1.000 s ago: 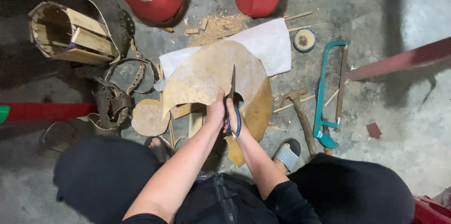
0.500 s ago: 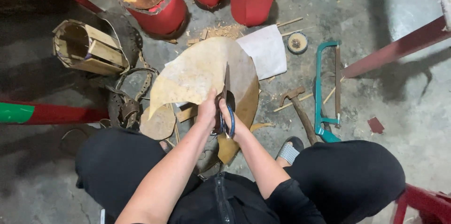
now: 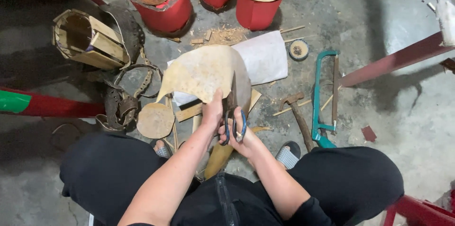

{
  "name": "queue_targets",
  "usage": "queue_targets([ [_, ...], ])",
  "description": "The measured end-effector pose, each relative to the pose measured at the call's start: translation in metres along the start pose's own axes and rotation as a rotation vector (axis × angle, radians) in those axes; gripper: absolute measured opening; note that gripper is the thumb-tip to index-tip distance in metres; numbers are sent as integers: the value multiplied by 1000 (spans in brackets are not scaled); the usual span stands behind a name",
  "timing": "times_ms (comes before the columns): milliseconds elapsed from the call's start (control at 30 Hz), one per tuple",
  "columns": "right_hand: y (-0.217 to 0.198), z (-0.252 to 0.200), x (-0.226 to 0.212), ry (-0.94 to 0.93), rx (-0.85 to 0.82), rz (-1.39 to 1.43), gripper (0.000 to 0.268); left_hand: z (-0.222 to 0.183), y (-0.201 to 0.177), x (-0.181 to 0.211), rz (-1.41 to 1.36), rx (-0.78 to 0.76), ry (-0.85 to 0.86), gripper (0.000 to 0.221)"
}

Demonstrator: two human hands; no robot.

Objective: Trimming the excess material from the edges of a circular wooden frame using scissors.

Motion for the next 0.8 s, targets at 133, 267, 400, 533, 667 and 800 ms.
queue_targets([
  [133,16,-48,26,14,-99,10,96,19,-15,13,46,52,59,68],
  [267,9,-80,21,-98,-356,47,94,11,-7,67,-524,-237,80,61],
  [400,-28,-95,-31,-434,-343,-50,94,-77,-21,167,-402,-326,294,69],
  [533,-45,-95,-62,-537,-195,18,81,-92,-46,204,-312,-307,633,51],
  [667,-48,-104,-105,-554,-40,60,75,-147,-24,240,444,-535,1307,53],
  [800,-41,-113,-145,-398,389,357,82,-163,-10,183,819,-590,1987,36],
])
Point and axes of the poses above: each hand's wrist, its own z-axis towards the middle knuckle, its own y-axis out of the palm, x = y × z, the point moved 9 cm from there along z, towards the middle knuckle, and after that the axes turned 7 degrees about -z, right-handed, at the moved point
